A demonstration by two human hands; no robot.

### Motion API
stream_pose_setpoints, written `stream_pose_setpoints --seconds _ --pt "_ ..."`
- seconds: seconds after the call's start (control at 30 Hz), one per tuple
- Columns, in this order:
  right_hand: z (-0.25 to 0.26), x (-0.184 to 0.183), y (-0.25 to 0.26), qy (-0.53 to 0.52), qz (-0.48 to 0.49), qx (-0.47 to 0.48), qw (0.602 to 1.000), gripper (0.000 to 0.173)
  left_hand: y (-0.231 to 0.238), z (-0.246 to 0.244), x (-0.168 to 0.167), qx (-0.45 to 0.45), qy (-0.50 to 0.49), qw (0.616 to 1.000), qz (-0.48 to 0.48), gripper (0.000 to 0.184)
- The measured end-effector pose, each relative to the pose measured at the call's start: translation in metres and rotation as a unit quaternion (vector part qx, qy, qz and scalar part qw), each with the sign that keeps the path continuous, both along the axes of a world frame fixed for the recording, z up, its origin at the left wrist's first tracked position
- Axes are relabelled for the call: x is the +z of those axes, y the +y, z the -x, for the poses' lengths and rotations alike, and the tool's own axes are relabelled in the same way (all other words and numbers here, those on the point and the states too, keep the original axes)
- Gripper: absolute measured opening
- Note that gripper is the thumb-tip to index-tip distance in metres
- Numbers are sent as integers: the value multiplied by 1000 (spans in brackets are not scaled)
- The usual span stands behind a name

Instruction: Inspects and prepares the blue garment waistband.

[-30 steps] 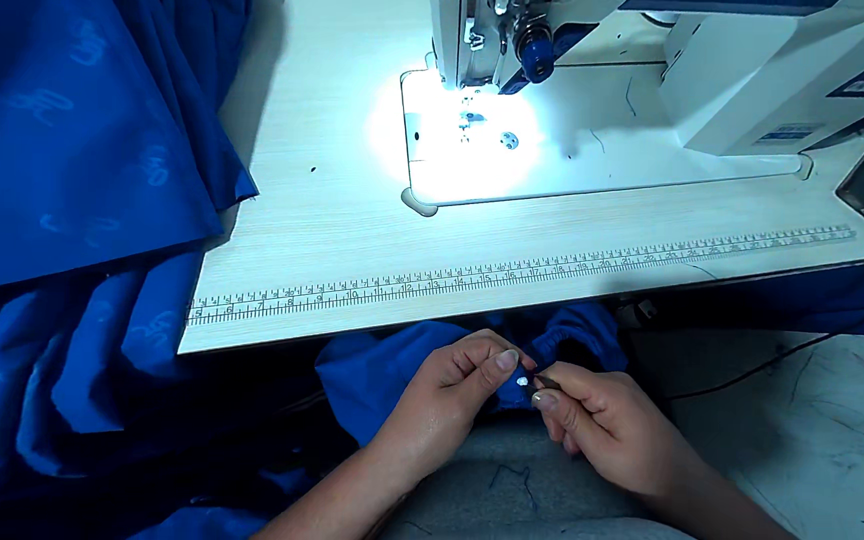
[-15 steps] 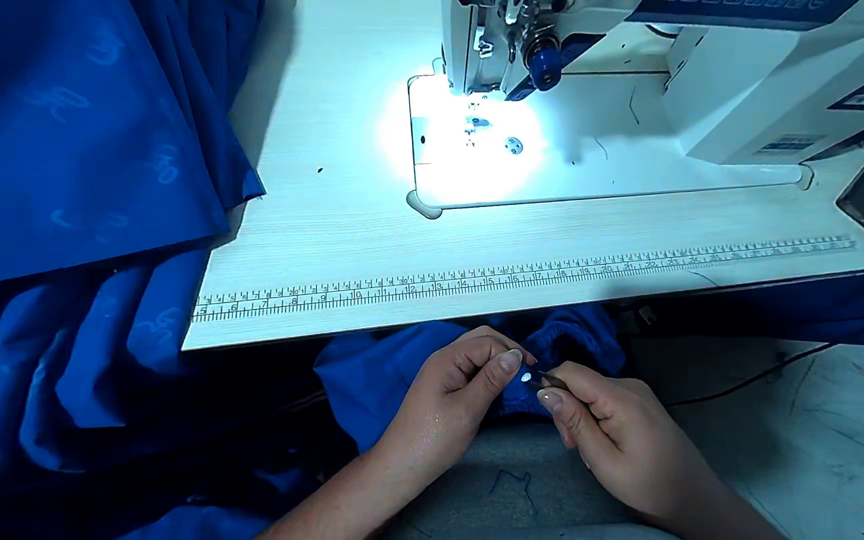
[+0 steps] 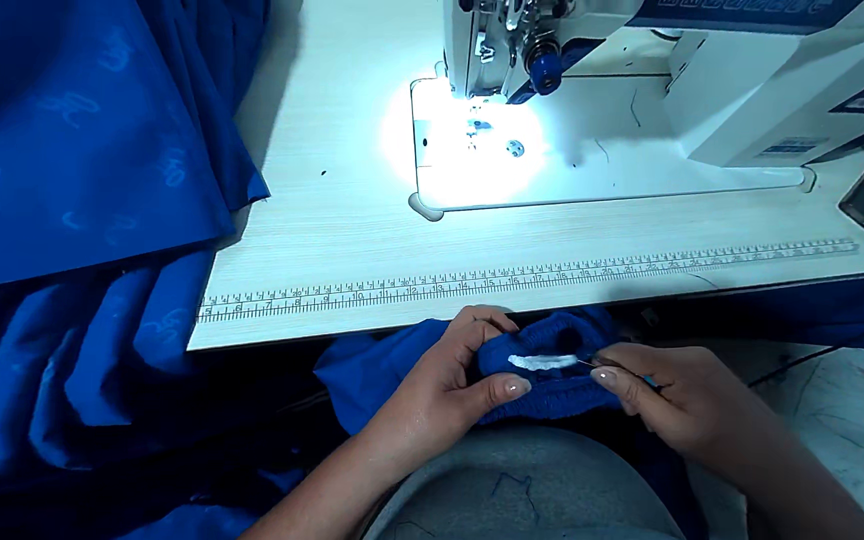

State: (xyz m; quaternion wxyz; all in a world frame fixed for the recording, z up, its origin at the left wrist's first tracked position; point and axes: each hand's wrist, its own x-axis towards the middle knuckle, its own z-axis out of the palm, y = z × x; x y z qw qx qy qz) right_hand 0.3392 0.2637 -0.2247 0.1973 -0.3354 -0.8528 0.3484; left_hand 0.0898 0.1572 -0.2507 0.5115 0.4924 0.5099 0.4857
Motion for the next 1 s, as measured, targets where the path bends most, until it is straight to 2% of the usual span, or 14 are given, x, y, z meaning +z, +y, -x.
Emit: stream_pose_setpoints --seconds 0.07,0.17,0.3,0.37,0.43,0.53,0.57,0.63,0.67,0.77,0.87,1.0 --pt "-8 11 10 -44 -45 -40 997 31 2 3 7 1 103 994 -43 12" --pt "-3 31 34 -128 -154 -110 974 44 10 2 16 30 256 954 -153 9" --pt "33 3 85 -181 -217 -136 950 32 20 3 14 51 335 919 -201 19" --pt "50 -5 110 -212 -193 -164 944 35 24 4 16 44 346 916 -197 21" --pt "54 -2 116 -180 -205 -179 945 34 26 7 29 10 338 925 -171 19" --pt "57 9 64 8 -276 -86 957 28 33 10 41 -9 326 935 -139 15" --pt "62 11 40 34 -279 -31 959 34 36 11 41 -12 318 939 -132 13" --pt "72 7 11 13 -260 29 965 37 42 10 41 -22 301 947 -108 12" --pt "74 2 8 -2 -255 30 966 32 44 9 41 -27 297 949 -97 13" --pt "72 -12 16 18 -275 39 960 17 49 11 39 -36 299 949 -88 14" --pt "65 -14 16 35 -282 87 955 17 46 19 39 -46 303 949 -75 14" --pt "40 -7 14 -53 -226 117 966 16 43 33 38 18 311 945 -105 11"
